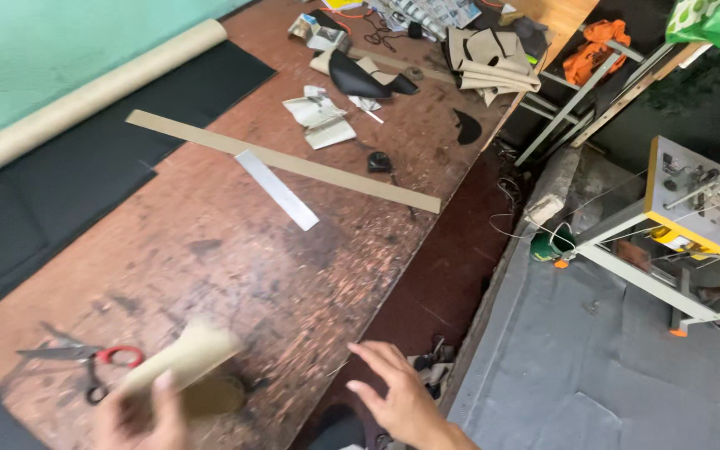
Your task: The person cuts a black leather sheet using shears, guided by a paper template and a circular weight. They trace the template onto the leather with a white marker, then cut along the traced outline. The person also handles a beige leather piece and a black leather piece, placing them on the table.
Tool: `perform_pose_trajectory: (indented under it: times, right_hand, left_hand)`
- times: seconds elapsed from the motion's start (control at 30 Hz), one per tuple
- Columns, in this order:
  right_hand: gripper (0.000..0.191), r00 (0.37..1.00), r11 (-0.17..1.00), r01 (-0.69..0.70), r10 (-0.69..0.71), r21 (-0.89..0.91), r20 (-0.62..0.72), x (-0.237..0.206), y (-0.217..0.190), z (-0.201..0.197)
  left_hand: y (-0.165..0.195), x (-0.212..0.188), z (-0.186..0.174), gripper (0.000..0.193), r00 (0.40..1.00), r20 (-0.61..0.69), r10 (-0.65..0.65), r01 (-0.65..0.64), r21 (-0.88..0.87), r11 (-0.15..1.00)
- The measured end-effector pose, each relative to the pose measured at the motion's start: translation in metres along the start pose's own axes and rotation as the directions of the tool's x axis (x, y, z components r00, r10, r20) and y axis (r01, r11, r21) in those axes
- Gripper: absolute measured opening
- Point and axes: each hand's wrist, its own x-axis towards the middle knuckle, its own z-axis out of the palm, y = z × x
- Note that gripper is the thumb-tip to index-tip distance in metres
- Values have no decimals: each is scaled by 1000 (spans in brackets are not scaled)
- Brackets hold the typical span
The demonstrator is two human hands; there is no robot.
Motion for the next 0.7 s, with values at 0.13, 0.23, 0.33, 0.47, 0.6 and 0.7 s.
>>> perform_pose_trajectory:
  times: [0.13,0.23,0.33,0.47,0.6,0.7]
  right_hand:
    - [65,979,971,198,-203,-134,-30,44,-26,-54]
    - [70,959,925,266,-282,-272,-20,78,0,-90]
    - [67,986,937,168,-166,-307,32,108,44,-127]
    - [55,977,962,-174,195,-208,83,139,106,-192]
    - [37,898,917,-375,395,-133,193,175,191,-270]
    - [18,913,908,-383,400,-169,81,243,256,-341]
  left_hand:
    - [46,-47,112,22,952,248,-178,213,-124,969]
    - [75,-77,191,17,849,452,-273,378,-158,912]
    - [102,-95,259,16,677,661,-325,591,-224,775]
    - [146,-85,346,24,548,813,-198,497,-126,859]
    - [205,-42,383,33,532,840,111,170,-234,957]
    - [256,-2,387,31,443,786,431,67,-509,858]
